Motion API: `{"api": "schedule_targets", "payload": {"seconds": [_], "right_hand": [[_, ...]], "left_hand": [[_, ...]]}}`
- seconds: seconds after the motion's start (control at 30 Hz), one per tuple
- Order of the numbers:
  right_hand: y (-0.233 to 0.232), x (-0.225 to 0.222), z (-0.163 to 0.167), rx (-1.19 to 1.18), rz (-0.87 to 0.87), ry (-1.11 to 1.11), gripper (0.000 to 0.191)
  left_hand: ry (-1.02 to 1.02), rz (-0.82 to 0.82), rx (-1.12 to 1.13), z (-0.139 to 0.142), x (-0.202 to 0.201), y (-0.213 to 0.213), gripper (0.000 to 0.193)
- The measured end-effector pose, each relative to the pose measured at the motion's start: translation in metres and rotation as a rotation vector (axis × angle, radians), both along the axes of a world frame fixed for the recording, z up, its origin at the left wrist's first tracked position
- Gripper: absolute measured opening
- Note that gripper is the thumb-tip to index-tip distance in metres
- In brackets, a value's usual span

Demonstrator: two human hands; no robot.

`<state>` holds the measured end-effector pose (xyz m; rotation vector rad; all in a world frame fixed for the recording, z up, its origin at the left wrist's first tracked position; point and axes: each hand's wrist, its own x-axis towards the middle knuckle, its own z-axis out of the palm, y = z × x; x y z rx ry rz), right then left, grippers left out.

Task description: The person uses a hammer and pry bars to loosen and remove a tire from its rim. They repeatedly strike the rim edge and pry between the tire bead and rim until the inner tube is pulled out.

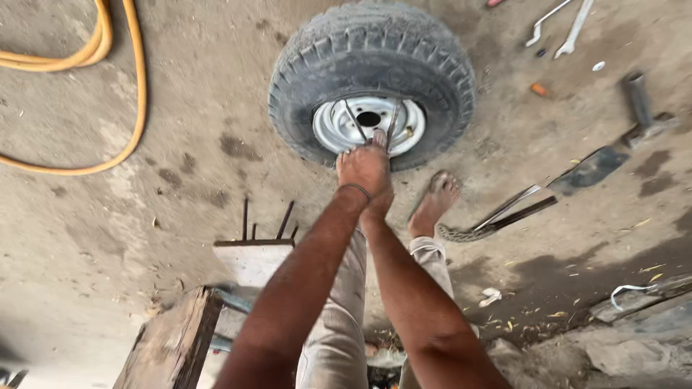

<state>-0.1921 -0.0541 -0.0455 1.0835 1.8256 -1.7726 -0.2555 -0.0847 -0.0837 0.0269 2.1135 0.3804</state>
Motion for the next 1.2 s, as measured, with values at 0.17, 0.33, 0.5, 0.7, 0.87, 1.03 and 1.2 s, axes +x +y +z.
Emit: {"api": "schedule_targets", "payload": {"seconds": [0.17, 0.33, 0.5, 0.7, 0.87, 1.03, 1.2], "right_hand": [[0.096, 0.010, -0.022, 0.048, 0.470, -0.365, 0.032], [0.236, -0.027, 0.005, 0.693, 1.079, -0.267, 0.052], [0.291, -0.042, 0.058, 0.402, 0.939, -0.402, 0.041], [0.286, -0.087, 0.085, 0.703, 1.099, -0.279, 0.036], [0.315, -0.147, 0.022, 0.467, 0.408, 0.409, 0.037], [0.344, -0.153, 0.018, 0.057, 0.109, 0.045, 0.043], [0.371, -0.166, 0.130, 0.222, 0.175, 0.067, 0.043]], "left_hand": [[0.096, 0.187, 0.161, -0.018, 0.049, -0.044, 0.025], [0.091, 0.278, 0.193, 0.009, 0.063, -0.061, 0.043], [0.261, 0.138, 0.356, 0.049, 0.044, -0.051, 0.064], [-0.050, 0.116, 0.141, 0.071, -0.001, 0.010, 0.031], [0.595, 0.064, 0.444, 0.090, -0.051, 0.158, 0.043], [0.297, -0.111, 0.393, 0.086, -0.088, 0.238, 0.026], [0.322, -0.164, 0.380, 0.066, -0.072, 0.245, 0.023]]}}
